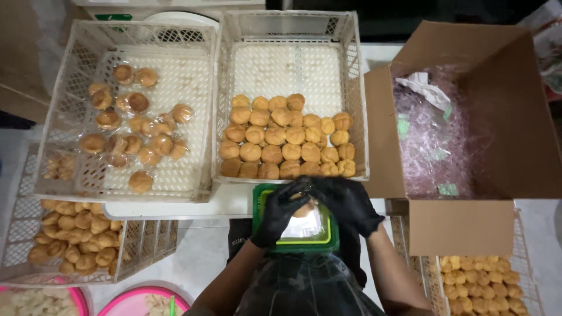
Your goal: Sorting and packaging small pastries from crates into containers
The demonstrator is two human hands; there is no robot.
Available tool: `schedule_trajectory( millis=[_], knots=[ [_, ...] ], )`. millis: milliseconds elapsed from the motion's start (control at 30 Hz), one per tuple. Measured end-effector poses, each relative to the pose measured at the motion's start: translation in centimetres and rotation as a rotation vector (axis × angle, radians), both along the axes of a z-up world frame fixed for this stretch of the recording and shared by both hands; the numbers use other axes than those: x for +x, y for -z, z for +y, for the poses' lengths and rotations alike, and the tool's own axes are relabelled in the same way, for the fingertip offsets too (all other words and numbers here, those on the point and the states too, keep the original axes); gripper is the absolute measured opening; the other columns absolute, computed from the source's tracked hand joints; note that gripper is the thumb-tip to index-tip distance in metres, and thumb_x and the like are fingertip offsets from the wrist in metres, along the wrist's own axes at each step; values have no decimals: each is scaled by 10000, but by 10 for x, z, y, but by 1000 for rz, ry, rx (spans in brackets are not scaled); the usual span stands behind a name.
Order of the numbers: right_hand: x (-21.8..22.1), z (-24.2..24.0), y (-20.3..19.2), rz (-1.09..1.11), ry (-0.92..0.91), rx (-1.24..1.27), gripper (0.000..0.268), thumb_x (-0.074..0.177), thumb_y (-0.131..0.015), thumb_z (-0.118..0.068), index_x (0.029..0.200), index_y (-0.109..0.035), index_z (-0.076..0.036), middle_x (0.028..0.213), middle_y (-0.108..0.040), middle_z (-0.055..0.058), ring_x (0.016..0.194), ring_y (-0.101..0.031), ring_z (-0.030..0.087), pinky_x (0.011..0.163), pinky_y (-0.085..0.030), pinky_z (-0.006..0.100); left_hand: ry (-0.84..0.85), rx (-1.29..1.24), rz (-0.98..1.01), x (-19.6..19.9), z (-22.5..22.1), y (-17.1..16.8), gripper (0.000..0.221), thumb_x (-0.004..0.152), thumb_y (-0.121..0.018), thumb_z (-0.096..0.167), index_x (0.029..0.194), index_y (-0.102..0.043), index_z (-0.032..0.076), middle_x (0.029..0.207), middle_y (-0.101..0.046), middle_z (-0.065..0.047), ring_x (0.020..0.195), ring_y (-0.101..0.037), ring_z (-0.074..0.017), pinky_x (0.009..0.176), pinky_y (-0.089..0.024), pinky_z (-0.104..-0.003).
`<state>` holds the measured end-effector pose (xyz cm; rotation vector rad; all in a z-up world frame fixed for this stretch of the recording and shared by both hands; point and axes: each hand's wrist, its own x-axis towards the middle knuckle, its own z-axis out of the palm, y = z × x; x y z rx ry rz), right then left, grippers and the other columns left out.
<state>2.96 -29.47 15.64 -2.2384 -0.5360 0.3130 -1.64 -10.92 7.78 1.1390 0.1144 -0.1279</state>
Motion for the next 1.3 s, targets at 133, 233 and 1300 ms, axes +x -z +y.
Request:
schedule_trajectory(
  millis=[133, 233, 1300],
  knots=[
    [10, -12, 55, -443, 42, -201, 332, 813, -805, -451, 1092, -759, -277, 933, -761, -27, 903, -721, 215, 734, -586, 360, 6, -259, 324, 6, -11, 36, 338, 820, -804, -51, 1151, -737, -25, 1160, -754, -209, 1088, -708, -310, 982, -592, -468],
    [4, -17, 59, -382, 58, -231, 305, 825, -742, -339, 1090, -748, -188, 923, -753, 70, 938, -702, 305, 812, -567, 421, 127, 155, 94, 3, -12, 38, 207, 895, -756, 104, 1092, -759, 40, 1115, -752, -184, 1076, -709, -363, 964, -589, -490],
    [14, -132, 17, 315, 695, 722, 228, 1056, -603, -160, 1248, -672, -58, 1092, -717, 152, 1011, -728, 226, 911, -583, 312, -58, 361, -682, 9, -2, -18, 451, 1124, -354, 237, 1431, -596, 13, 1470, -572, -176, 1355, -547, -252, 1137, -467, -366]
  ],
)
